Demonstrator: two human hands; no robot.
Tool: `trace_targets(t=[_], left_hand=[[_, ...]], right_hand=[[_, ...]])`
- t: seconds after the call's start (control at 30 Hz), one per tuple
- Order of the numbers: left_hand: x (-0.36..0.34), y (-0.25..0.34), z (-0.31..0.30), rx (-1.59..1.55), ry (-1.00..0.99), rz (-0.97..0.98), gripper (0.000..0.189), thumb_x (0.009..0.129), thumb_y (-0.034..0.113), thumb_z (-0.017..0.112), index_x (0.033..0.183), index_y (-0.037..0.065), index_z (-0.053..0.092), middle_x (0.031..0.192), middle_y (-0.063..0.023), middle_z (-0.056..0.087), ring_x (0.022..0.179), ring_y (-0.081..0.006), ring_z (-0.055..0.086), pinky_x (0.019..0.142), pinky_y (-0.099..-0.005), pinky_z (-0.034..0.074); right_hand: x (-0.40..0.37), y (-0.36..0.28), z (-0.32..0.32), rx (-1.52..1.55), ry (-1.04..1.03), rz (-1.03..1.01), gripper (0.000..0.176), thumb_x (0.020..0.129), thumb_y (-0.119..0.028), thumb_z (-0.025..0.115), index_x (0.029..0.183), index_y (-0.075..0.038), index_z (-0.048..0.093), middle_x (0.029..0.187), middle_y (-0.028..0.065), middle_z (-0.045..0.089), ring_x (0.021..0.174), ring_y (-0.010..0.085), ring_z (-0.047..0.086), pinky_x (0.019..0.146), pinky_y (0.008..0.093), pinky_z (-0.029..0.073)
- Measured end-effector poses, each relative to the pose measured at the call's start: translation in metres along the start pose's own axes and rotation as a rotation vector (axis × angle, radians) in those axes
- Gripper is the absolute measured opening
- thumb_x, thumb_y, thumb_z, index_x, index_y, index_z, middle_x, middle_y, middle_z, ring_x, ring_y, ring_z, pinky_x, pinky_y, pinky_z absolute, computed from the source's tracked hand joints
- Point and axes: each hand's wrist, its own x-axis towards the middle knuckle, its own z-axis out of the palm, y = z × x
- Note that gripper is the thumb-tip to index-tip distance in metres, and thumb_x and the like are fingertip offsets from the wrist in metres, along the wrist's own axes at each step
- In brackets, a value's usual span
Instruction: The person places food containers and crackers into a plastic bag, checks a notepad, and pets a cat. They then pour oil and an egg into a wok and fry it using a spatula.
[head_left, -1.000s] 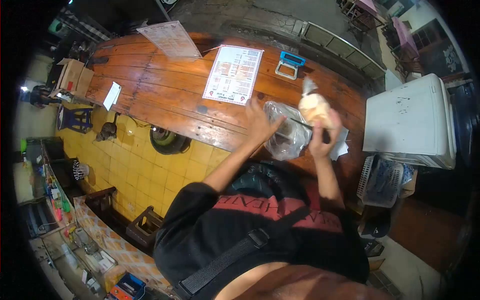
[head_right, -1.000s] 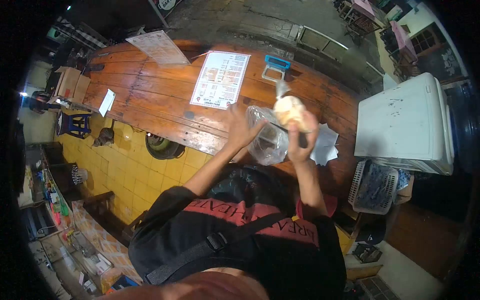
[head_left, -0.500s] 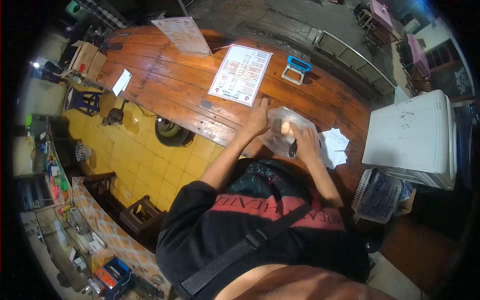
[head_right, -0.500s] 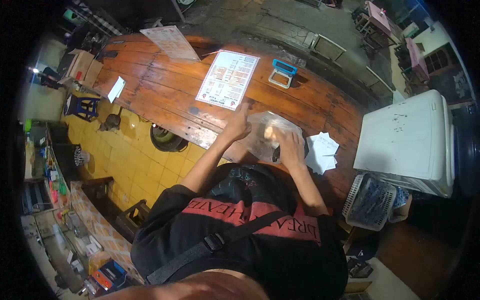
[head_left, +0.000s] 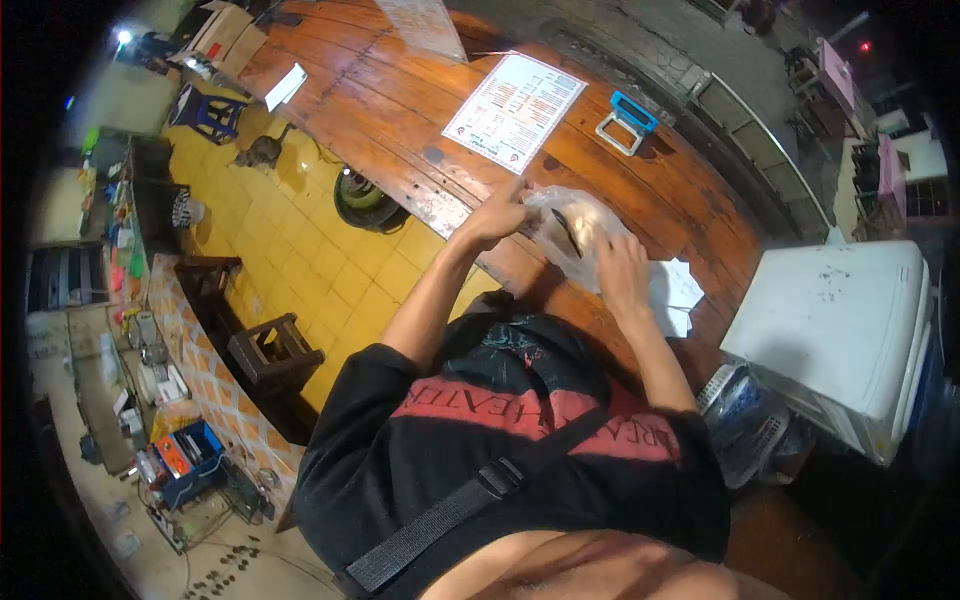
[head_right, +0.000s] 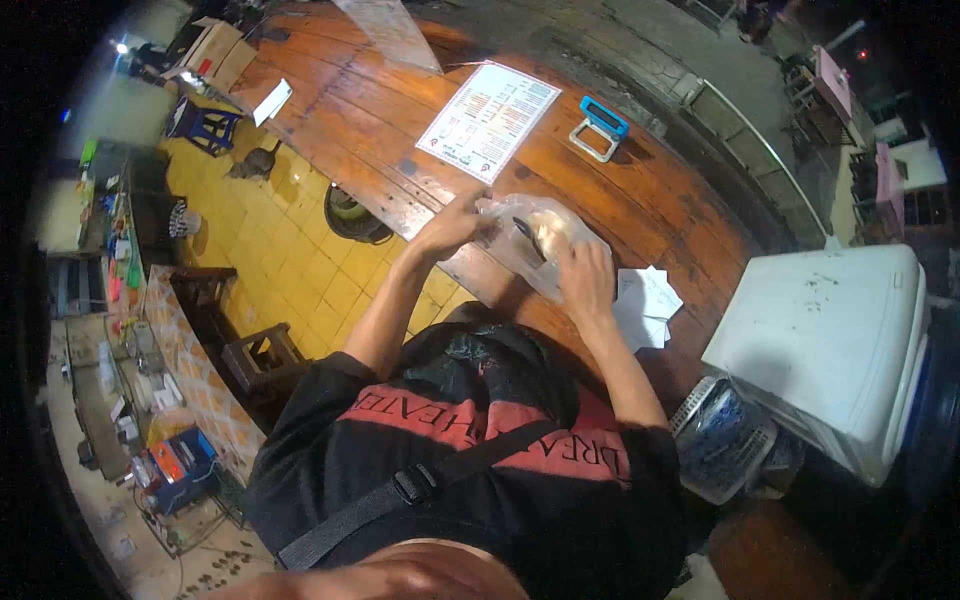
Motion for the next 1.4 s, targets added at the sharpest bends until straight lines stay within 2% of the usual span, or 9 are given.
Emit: trace_targets(t=[0.13, 0.27, 0.4, 0.47, 0.57, 0.63, 0.73, 1.0, 1.4], left_hand=[[-0.013, -0.006, -0.001, -0.274, 0.024, -0.141, 0.033, 0.074, 0.005, 0.054, 0.105, -0.002, 0.046, 0.072, -0.0053, 0.053, 0.061, -0.0097, 0.05, 0.05, -0.0236, 0.04], [-0.031, 0.015, 0.004, 0.479, 0.371, 0.088, 0.037, 0.071, 0.004, 0.054, 0.107, -0.001, 0.045, 0.074, -0.0152, 0.058, 0.063, -0.0243, 0.057, 0.056, -0.0338, 0.045], [-0.037, 0.052, 0.031, 0.422, 0.267, 0.377, 0.028, 0.073, 0.009, 0.056, 0.099, -0.001, 0.051, 0.075, -0.0169, 0.059, 0.068, -0.027, 0.058, 0.062, -0.0354, 0.046], [-0.039, 0.062, 0.05, 0.212, 0.134, 0.313, 0.023, 0.076, 0.01, 0.055, 0.097, 0.001, 0.053, 0.075, -0.0153, 0.059, 0.07, -0.0259, 0.058, 0.063, -0.0343, 0.045], [-0.035, 0.05, 0.067, 0.213, 0.272, 0.758, 0.025, 0.081, 0.018, 0.055, 0.1, 0.001, 0.052, 0.071, -0.0118, 0.059, 0.066, -0.024, 0.058, 0.061, -0.033, 0.045], [-0.056, 0.067, 0.051, 0.057, -0.173, 0.586, 0.034, 0.086, 0.03, 0.051, 0.104, 0.001, 0.052, 0.076, -0.0118, 0.061, 0.07, -0.0237, 0.059, 0.066, -0.0329, 0.047], [-0.084, 0.076, 0.012, 0.304, -0.114, 0.498, 0.041, 0.087, 0.037, 0.047, 0.107, 0.001, 0.05, 0.085, -0.0144, 0.062, 0.081, -0.0244, 0.061, 0.072, -0.0337, 0.047], [-0.172, -0.004, -0.133, 0.344, 0.217, 0.243, 0.036, 0.083, 0.022, 0.055, 0.112, 0.001, 0.048, 0.097, -0.016, 0.06, 0.089, -0.0272, 0.06, 0.075, -0.0354, 0.047], [-0.347, -0.145, -0.258, -0.05, 0.851, -0.142, 0.029, 0.079, 0.001, 0.046, 0.108, 0.0, 0.051, 0.072, -0.0096, 0.061, 0.065, -0.0136, 0.057, 0.063, -0.0257, 0.045]], right_hand=[[-0.039, 0.02, -0.016, -0.029, 0.137, 0.247, 0.029, 0.076, -0.008, 0.052, 0.105, -0.006, 0.051, 0.091, 0.0133, 0.053, 0.087, 0.0312, 0.051, 0.076, 0.0401, 0.041], [-0.048, 0.022, -0.042, 0.51, -0.029, 0.595, 0.029, 0.074, -0.006, 0.051, 0.104, -0.003, 0.052, 0.079, 0.0173, 0.059, 0.071, 0.033, 0.056, 0.067, 0.0358, 0.045], [-0.032, -0.001, -0.045, 1.259, 0.394, 0.53, 0.03, 0.08, 0.0, 0.046, 0.109, 0.002, 0.05, 0.074, 0.0097, 0.059, 0.068, 0.021, 0.057, 0.066, 0.0316, 0.045], [-0.015, -0.024, -0.06, 1.302, 0.314, 0.443, 0.032, 0.083, -0.001, 0.046, 0.115, 0.003, 0.047, 0.08, 0.0066, 0.059, 0.072, 0.0155, 0.056, 0.068, 0.0285, 0.044], [0.004, -0.039, -0.051, 1.25, 0.293, 0.158, 0.043, 0.082, -0.002, 0.051, 0.123, 0.004, 0.038, 0.101, 0.0119, 0.056, 0.086, 0.0141, 0.056, 0.074, 0.024, 0.044], [-0.002, -0.036, -0.062, 1.295, 0.163, 0.232, 0.043, 0.081, 0.0, 0.051, 0.122, 0.005, 0.037, 0.102, 0.0127, 0.056, 0.088, 0.015, 0.056, 0.075, 0.025, 0.044], [0.007, -0.048, -0.084, 1.34, 0.099, 0.358, 0.037, 0.08, 0.003, 0.052, 0.115, 0.006, 0.042, 0.098, 0.0141, 0.056, 0.086, 0.0163, 0.057, 0.076, 0.0264, 0.044], [0.083, -0.116, -0.123, 1.768, 0.369, 0.336, 0.022, 0.083, 0.002, 0.048, 0.105, 0.003, 0.048, 0.087, 0.0104, 0.053, 0.08, 0.0162, 0.051, 0.076, 0.0278, 0.043], [0.259, -0.242, -0.077, 1.917, -0.001, 0.351, 0.034, 0.085, -0.018, 0.053, 0.114, -0.001, 0.045, 0.108, 0.0159, 0.05, 0.099, 0.0276, 0.051, 0.083, 0.0332, 0.042]])
